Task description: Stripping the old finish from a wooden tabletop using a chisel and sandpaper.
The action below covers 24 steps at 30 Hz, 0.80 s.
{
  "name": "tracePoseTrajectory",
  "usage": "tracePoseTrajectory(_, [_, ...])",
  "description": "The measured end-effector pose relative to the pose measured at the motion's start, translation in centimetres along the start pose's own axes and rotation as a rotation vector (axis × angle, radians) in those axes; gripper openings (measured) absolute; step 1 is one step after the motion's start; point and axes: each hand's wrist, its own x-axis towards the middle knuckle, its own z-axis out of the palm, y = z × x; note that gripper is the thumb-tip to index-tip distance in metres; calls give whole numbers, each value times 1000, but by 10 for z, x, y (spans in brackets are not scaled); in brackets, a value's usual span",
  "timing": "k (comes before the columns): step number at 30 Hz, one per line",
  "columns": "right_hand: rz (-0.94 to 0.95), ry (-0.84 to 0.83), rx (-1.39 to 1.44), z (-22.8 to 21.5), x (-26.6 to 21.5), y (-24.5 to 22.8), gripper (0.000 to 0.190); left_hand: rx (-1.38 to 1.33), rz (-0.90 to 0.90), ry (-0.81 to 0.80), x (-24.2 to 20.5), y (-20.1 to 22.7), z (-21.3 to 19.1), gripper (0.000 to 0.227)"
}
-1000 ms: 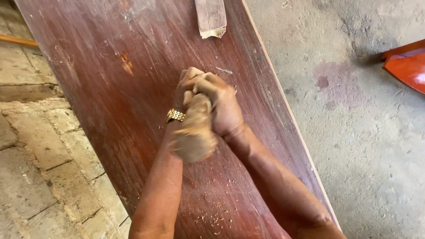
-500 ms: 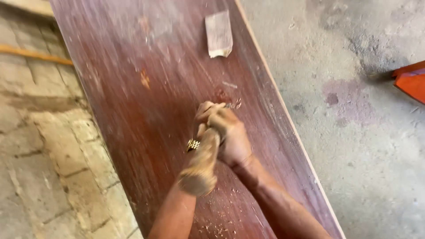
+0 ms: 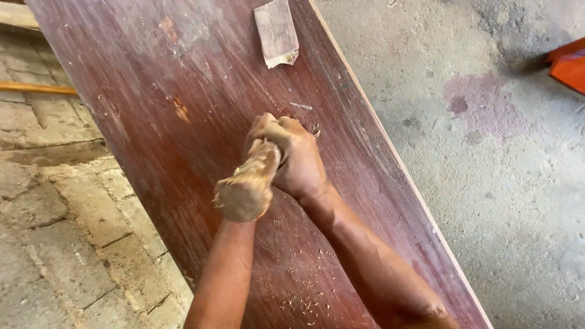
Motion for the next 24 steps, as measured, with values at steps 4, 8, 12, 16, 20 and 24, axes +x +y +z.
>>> tracePoseTrajectory(4, [97,-69,-27,0,-14,9,8,-93,-260,22,-41,-31,7,36])
tracePoseTrajectory(8, [37,-48,-31,0,-30,-2,19,-245,-633,34,-44,-44,5,24])
tracePoseTrajectory(12, [-89,-1,-55,3,-7,-6,29,-275,-669,10,-19,-53,8,23])
tracePoseTrajectory(16, [-82,-14,-40,11,7,-1,30,-301,-716,49,-16,-56,5,21])
tracePoseTrajectory(20, [8,-2,-10,9,5,6,19,-346,-785,78,-23,-56,8,20])
tracePoseTrajectory(24, [70,-1,-10,12,3,9,18,-384,-836,139,-29,-57,4,20])
